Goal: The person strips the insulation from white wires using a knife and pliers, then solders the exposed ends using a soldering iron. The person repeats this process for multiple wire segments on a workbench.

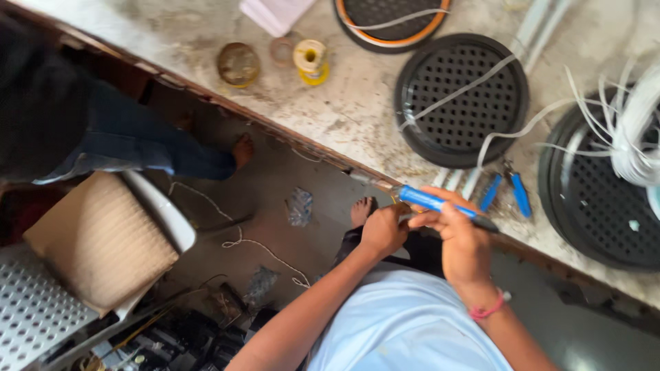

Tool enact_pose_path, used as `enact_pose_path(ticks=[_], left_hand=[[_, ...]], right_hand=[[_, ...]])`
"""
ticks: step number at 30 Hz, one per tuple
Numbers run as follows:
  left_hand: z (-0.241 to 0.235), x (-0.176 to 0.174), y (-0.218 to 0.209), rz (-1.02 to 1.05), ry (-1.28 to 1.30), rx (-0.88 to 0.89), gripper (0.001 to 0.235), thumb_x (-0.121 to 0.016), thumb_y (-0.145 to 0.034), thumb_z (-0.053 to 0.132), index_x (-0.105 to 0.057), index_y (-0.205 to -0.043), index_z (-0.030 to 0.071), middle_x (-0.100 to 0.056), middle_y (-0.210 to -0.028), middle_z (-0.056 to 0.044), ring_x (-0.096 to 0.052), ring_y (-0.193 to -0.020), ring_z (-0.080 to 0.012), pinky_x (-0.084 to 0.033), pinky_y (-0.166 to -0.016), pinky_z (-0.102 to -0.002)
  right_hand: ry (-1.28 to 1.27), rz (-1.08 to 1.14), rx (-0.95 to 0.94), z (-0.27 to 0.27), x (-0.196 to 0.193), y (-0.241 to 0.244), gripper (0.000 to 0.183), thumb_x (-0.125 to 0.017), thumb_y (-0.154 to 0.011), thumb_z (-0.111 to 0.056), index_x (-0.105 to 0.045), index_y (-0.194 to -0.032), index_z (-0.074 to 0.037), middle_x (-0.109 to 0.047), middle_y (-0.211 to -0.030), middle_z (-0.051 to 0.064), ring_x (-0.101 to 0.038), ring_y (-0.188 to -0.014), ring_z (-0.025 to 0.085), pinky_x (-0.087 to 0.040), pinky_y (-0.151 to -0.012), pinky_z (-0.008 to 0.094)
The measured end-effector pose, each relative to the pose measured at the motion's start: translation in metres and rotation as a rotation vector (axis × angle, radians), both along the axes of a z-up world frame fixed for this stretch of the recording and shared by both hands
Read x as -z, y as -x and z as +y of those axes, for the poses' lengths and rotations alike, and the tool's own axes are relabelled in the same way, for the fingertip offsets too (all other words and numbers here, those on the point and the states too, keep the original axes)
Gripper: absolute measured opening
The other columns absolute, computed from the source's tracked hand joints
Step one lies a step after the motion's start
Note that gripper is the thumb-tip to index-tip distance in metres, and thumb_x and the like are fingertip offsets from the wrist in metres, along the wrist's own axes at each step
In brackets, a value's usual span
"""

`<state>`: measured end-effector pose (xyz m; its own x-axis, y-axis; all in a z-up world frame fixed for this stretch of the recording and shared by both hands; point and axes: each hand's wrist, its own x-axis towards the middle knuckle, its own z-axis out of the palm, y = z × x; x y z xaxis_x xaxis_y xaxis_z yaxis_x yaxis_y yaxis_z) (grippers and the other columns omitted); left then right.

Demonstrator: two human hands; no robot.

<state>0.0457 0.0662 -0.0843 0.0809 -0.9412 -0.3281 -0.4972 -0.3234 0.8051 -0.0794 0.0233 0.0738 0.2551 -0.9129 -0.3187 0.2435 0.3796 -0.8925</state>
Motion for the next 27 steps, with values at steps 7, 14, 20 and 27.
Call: enact_pose_path(ticks=[7,14,20,27], left_hand=[[0.039,0.019,-0.041,-0.090,-0.201,-0.287,0.022,-0.065,-0.089,0.025,-0.072,-0.098,0.006,-0.073,-0.097,-0.021,-0.070,-0.091,-0.0424,-0.054,-0.081,-0.053],[0.085,0.005,-0.065,-0.097,-0.354,-0.447,0.023,-0.066,-0.085,0.026,-0.077,-0.099,0.010,-0.075,-0.095,-0.020,-0.071,-0.094,-0.0398,-0.055,-0.084,-0.048],[0.107,-0.005,-0.075,-0.085,-0.382,-0.486,0.023,-0.069,-0.084,0.025,-0.077,-0.099,0.010,-0.075,-0.093,-0.018,-0.073,-0.092,-0.0378,-0.057,-0.082,-0.046],[0.115,0.002,-0.080,-0.102,-0.283,-0.455,0.022,-0.068,-0.087,0.025,-0.077,-0.098,0.009,-0.076,-0.091,-0.017,-0.073,-0.089,-0.0379,-0.057,-0.080,-0.045]], right_hand=[[-0.100,0.143,-0.072,0.008,0.063,-0.081,0.040,-0.054,-0.102,-0.024,-0.062,-0.132,0.001,-0.072,-0.116,0.017,-0.073,-0.083,0.021,-0.061,-0.077,0.031],[-0.216,0.126,-0.044,0.012,0.120,-0.132,0.044,-0.056,-0.103,-0.031,-0.062,-0.132,0.001,-0.070,-0.128,0.014,-0.073,-0.088,0.021,-0.057,-0.072,0.031],[-0.535,-0.144,-0.050,0.001,0.163,-0.157,0.043,-0.053,-0.100,-0.038,-0.062,-0.130,-0.008,-0.065,-0.141,0.007,-0.070,-0.106,0.025,-0.054,-0.087,0.039],[-0.811,-0.415,-0.053,-0.013,0.211,-0.170,0.036,-0.051,-0.102,-0.041,-0.061,-0.118,-0.010,-0.069,-0.128,0.012,-0.071,-0.107,0.029,-0.054,-0.093,0.048]])
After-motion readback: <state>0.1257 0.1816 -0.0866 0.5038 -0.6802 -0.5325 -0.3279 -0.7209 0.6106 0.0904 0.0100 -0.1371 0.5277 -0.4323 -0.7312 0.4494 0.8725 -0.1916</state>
